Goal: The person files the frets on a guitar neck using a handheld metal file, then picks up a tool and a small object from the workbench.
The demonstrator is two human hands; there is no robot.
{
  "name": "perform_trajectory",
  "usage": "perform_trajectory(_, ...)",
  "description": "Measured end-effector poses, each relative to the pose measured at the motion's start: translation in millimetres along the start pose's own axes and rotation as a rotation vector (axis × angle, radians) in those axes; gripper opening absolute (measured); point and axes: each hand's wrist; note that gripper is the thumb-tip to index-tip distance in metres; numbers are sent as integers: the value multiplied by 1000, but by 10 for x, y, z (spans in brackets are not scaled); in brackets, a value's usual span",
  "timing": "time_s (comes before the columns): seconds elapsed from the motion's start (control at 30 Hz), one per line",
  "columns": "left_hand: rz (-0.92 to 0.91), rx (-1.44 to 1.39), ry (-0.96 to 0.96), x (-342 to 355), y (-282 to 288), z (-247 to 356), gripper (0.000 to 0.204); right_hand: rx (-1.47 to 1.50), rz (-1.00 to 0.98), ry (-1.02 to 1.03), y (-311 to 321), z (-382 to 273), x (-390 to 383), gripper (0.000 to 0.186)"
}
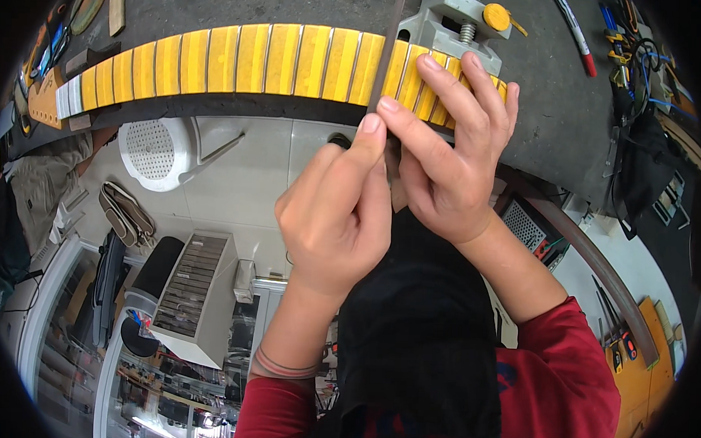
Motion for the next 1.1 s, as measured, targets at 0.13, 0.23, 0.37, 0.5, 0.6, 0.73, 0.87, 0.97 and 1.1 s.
perform_trajectory(0.13,-65,-46,70,-598,154,-1,46,-42,31,25,-51,74,-62,56)
perform_trajectory(0.23,-94,-116,89,-771,256,34,33,14,79,-31,-111,31,-72,62)
perform_trajectory(0.37,44,-166,-2,-133,4,-75,43,-23,46,22,-74,25,-16,57)
perform_trajectory(0.5,10,-194,24,-341,61,-77,42,-32,67,22,-74,54,-25,56)
perform_trajectory(0.6,-66,-154,83,-770,241,2,37,-40,68,28,-90,71,-51,55)
perform_trajectory(0.73,-10,-194,64,-354,76,-44,41,-35,67,29,-84,66,-44,55)
perform_trajectory(0.87,54,-275,20,-54,-18,-48,42,-13,81,32,-96,60,-16,56)
perform_trajectory(0.97,-19,-123,10,-685,137,-101,43,-46,81,32,-95,86,-40,57)
perform_trajectory(1.1,-29,-159,56,-668,151,-50,43,-36,76,27,-104,78,-63,58)
Point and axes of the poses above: each hand's wrist, its own x-axis towards the middle knuckle, its own y-axis out of the back of the hand, z = x × y, and after that the axes turned 7 degrees about -z, right-handed
